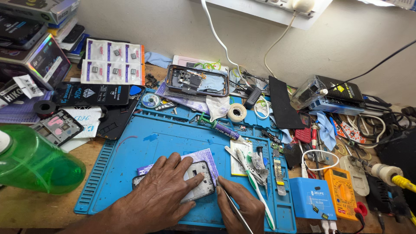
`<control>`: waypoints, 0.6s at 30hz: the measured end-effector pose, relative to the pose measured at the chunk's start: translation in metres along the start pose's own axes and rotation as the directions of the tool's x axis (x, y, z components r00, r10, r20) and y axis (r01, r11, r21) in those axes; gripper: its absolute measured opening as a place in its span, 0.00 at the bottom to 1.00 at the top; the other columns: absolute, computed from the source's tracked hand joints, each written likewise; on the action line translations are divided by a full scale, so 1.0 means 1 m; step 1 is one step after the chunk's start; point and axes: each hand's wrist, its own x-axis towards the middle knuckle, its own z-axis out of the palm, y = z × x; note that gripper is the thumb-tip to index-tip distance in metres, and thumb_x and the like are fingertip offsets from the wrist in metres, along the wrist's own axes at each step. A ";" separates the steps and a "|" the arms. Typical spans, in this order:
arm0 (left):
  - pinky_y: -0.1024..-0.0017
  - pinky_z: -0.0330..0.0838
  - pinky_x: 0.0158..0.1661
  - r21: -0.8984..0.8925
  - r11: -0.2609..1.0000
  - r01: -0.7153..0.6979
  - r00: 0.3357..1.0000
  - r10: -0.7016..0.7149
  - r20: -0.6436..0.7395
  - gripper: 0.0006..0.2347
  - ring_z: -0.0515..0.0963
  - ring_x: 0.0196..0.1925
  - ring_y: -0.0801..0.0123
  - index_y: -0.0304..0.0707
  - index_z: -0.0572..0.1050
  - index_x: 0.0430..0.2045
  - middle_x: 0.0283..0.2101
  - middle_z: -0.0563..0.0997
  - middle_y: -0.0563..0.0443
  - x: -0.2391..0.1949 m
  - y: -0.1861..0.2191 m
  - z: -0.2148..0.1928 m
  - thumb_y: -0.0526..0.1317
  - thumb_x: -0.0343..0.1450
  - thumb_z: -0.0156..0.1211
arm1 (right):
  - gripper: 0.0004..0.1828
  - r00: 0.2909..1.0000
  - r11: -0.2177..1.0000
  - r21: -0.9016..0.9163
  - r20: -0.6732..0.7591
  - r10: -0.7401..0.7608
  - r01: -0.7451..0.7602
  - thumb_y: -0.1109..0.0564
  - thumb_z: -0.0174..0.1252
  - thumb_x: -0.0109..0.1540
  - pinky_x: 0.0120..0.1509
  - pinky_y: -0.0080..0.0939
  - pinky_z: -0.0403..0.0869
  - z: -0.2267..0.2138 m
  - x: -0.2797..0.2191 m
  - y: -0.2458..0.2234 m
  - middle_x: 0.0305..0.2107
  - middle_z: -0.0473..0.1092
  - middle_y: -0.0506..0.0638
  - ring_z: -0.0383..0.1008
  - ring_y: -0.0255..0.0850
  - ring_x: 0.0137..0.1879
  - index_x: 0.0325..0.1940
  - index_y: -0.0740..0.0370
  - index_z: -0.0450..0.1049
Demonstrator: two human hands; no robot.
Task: The person cleans the surface of a disassembled smartphone screen using a toothbrush and tweezers. They scrub the edges and corners of the screen, then use tweezers to remove small debris from the frame.
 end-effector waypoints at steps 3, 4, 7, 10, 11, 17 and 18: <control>0.46 0.61 0.54 0.176 0.972 -0.154 0.927 0.204 -0.315 0.26 0.66 0.56 0.42 0.39 0.75 0.55 0.52 0.69 0.36 0.003 -0.005 0.006 0.48 0.62 0.66 | 0.15 0.999 1.000 0.002 -0.022 0.030 -0.030 0.62 0.69 0.54 0.44 0.40 0.84 0.009 0.008 -0.005 0.37 0.82 0.58 0.88 0.43 0.44 0.45 0.60 0.84; 0.45 0.62 0.53 0.275 0.942 -0.192 0.847 0.300 -0.439 0.26 0.67 0.57 0.40 0.39 0.76 0.53 0.51 0.70 0.35 0.004 -0.006 0.008 0.51 0.61 0.66 | 0.14 0.999 1.000 -0.005 -0.039 0.020 -0.021 0.62 0.69 0.53 0.43 0.40 0.84 0.011 0.010 -0.006 0.36 0.83 0.58 0.88 0.43 0.43 0.43 0.60 0.84; 0.47 0.61 0.52 0.025 0.999 -0.034 0.998 0.032 0.049 0.25 0.65 0.56 0.44 0.33 0.70 0.58 0.49 0.68 0.33 0.008 -0.009 0.007 0.45 0.67 0.64 | 0.14 0.992 0.995 -0.003 -0.075 -0.100 0.100 0.63 0.68 0.54 0.46 0.41 0.84 0.015 0.012 -0.006 0.38 0.83 0.58 0.87 0.44 0.44 0.44 0.62 0.84; 0.44 0.61 0.49 0.060 0.990 -0.127 0.987 0.132 -0.088 0.26 0.64 0.57 0.38 0.31 0.72 0.55 0.50 0.68 0.30 0.010 -0.008 0.002 0.46 0.64 0.68 | 0.13 0.992 0.994 0.021 -0.057 -0.109 0.110 0.63 0.68 0.55 0.46 0.41 0.84 0.016 0.015 -0.004 0.38 0.82 0.58 0.87 0.44 0.44 0.45 0.63 0.84; 0.44 0.61 0.49 0.054 0.991 -0.120 0.990 0.124 -0.065 0.26 0.65 0.56 0.39 0.31 0.72 0.55 0.50 0.68 0.31 0.011 -0.007 0.000 0.46 0.64 0.67 | 0.13 0.992 0.994 0.009 -0.056 -0.110 0.110 0.64 0.68 0.55 0.46 0.41 0.83 0.016 0.016 -0.003 0.38 0.82 0.59 0.87 0.45 0.44 0.44 0.63 0.83; 0.47 0.62 0.50 0.042 0.998 -0.053 0.994 0.048 0.103 0.25 0.65 0.55 0.45 0.30 0.71 0.56 0.48 0.68 0.33 0.014 -0.004 -0.010 0.45 0.66 0.64 | 0.13 0.990 0.993 0.002 -0.079 -0.113 0.114 0.64 0.67 0.55 0.46 0.42 0.82 0.023 0.018 -0.005 0.38 0.82 0.59 0.87 0.46 0.44 0.45 0.65 0.83; 0.47 0.62 0.50 0.043 0.997 -0.059 0.994 0.055 0.090 0.25 0.65 0.55 0.44 0.30 0.71 0.56 0.48 0.68 0.33 0.014 -0.004 -0.010 0.45 0.66 0.64 | 0.13 0.990 0.993 -0.007 -0.080 -0.118 0.118 0.64 0.67 0.56 0.46 0.42 0.82 0.023 0.018 -0.006 0.39 0.82 0.59 0.87 0.46 0.44 0.45 0.65 0.83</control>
